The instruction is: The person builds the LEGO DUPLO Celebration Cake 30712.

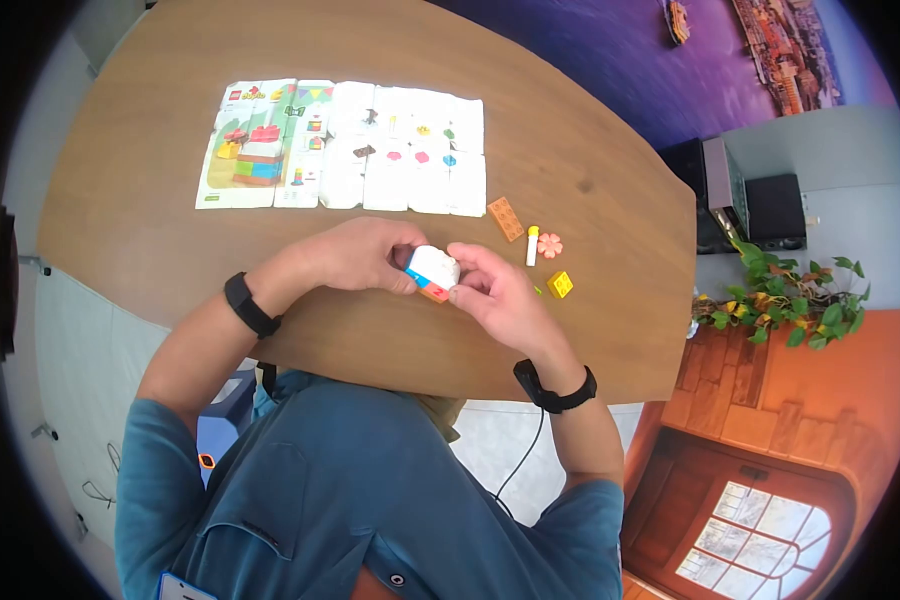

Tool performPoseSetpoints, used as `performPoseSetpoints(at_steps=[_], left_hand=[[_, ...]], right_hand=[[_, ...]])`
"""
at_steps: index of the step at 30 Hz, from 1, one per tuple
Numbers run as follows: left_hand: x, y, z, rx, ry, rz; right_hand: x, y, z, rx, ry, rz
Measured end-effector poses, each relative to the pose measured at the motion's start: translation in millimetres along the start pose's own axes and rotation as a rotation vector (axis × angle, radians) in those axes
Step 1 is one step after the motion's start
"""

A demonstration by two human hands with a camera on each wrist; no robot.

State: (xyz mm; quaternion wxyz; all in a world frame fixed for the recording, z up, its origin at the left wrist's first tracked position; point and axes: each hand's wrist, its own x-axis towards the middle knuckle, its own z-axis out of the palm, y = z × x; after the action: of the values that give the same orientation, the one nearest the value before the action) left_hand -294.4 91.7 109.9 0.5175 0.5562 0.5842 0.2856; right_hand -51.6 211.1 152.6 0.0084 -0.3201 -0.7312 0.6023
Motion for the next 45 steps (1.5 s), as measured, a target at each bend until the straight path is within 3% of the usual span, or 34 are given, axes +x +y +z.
performPoseSetpoints(at_steps=[2, 4, 5, 7, 10, 13, 17, 19, 22, 35, 45], left_hand=[[-1, -3, 6, 0.105, 0.124, 0.087], [0, -5, 10, 0.143, 0.151, 0.102], [1, -6, 12, 0.176, 0.181, 0.12], [2, -6, 18, 0.241, 0.197, 0.115], [2, -6, 23, 0.317, 0.23, 0.125], [0, -8, 25, 0.355, 0.274, 0.163], [-5, 7, 22, 0.335, 0.275, 0.146], [-5, 4, 20, 0.32, 0.25, 0.166], [-1, 2, 19, 0.296, 0.223, 0.167], [-1, -1, 23, 0.296, 0.257, 0.139], [-1, 0, 22, 0.319, 0.245, 0.119]], right_hand=[[1, -3, 2, -0.021, 0.006, -0.02], [0, -9, 4, -0.303, -0.003, 0.026], [1, -7, 5, -0.298, 0.0, 0.026], [3, -2, 7, -0.443, 0.006, -0.168], [-3, -6, 9, -0.587, 0.027, -0.28], [-12, -2, 1, -0.493, 0.149, -0.323], [-22, 21, -56, -0.553, 0.345, -0.31], [-30, 27, -78, -0.514, 0.453, -0.199], [-42, 26, -89, -0.62, 0.432, -0.043], [12, 5, -64, -0.774, 0.347, -0.128], [45, 38, -67, -0.996, 0.424, -0.162]])
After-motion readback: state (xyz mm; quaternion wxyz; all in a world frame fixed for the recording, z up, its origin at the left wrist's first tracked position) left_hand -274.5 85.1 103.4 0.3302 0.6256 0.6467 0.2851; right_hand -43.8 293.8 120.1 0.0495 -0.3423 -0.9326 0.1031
